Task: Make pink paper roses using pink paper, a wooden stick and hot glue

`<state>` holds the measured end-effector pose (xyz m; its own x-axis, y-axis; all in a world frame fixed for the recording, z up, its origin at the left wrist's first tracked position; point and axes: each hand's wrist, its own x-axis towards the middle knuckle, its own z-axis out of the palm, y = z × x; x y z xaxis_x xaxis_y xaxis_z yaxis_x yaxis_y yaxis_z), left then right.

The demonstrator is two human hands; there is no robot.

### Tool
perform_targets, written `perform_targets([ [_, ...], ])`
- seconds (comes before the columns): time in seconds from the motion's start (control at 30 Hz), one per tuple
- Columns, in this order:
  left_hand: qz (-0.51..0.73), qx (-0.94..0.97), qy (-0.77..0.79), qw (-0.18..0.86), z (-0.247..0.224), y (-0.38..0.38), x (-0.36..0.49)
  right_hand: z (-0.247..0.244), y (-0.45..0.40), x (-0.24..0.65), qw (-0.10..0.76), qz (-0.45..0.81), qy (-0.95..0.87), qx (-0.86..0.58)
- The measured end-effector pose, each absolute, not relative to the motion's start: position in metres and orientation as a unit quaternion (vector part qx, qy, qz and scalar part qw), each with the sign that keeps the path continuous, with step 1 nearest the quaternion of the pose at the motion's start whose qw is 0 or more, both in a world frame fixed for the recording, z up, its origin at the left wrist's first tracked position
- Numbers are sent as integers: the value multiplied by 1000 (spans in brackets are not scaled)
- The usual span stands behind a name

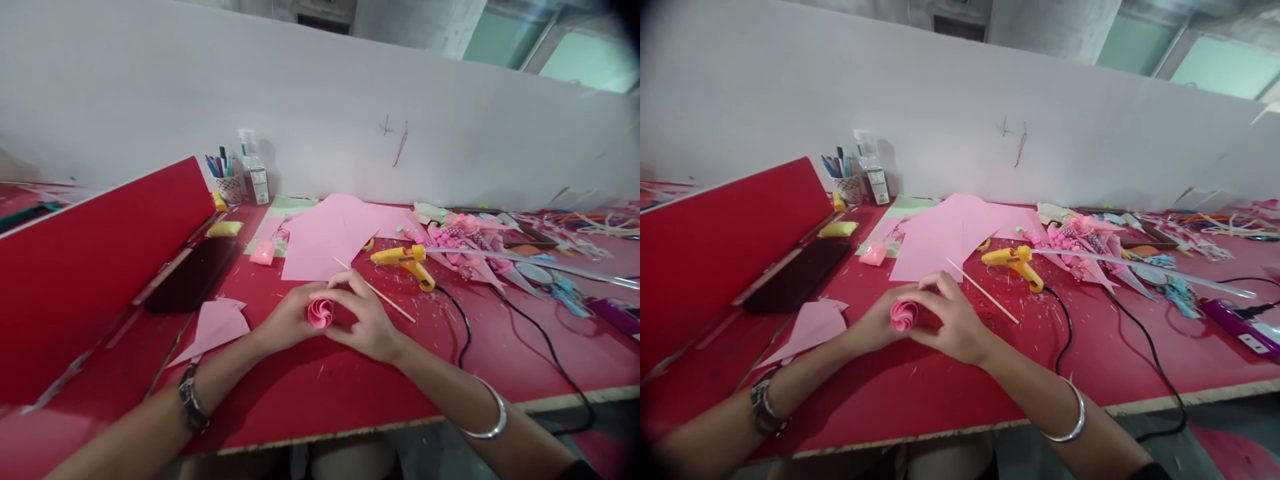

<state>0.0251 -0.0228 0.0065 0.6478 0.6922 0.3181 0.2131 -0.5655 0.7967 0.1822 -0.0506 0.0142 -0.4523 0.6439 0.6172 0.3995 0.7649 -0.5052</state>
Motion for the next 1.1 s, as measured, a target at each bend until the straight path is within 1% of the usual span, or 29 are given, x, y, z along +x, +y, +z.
perform_targets([
  [0.13,303,888,246,242,10,-12,16,19,-50,185,412,165,-832,-332],
  [0.2,286,900,236,230,11,-9,12,21,-50,186,407,172,-831,-337],
  [0.4,308,875,227,295,4,-12,13,18,-49,183,408,242,-811,-341],
  [0.6,316,818,286,386,1,-19,21,12,-45,180,434,335,-763,-343],
  [0.7,316,796,290,426,0,-20,23,11,-43,179,450,380,-730,-347],
  [0.8,296,787,283,462,-1,-19,24,9,-41,180,468,403,-703,-354],
  [0.9,274,781,280,487,-2,-18,24,6,-39,180,485,453,-658,-354],
  [1.0,250,771,291,509,-2,-18,23,4,-39,180,484,502,-618,-363],
  [1.1,228,751,290,547,-1,-17,22,4,-39,181,482,510,-608,-372],
])
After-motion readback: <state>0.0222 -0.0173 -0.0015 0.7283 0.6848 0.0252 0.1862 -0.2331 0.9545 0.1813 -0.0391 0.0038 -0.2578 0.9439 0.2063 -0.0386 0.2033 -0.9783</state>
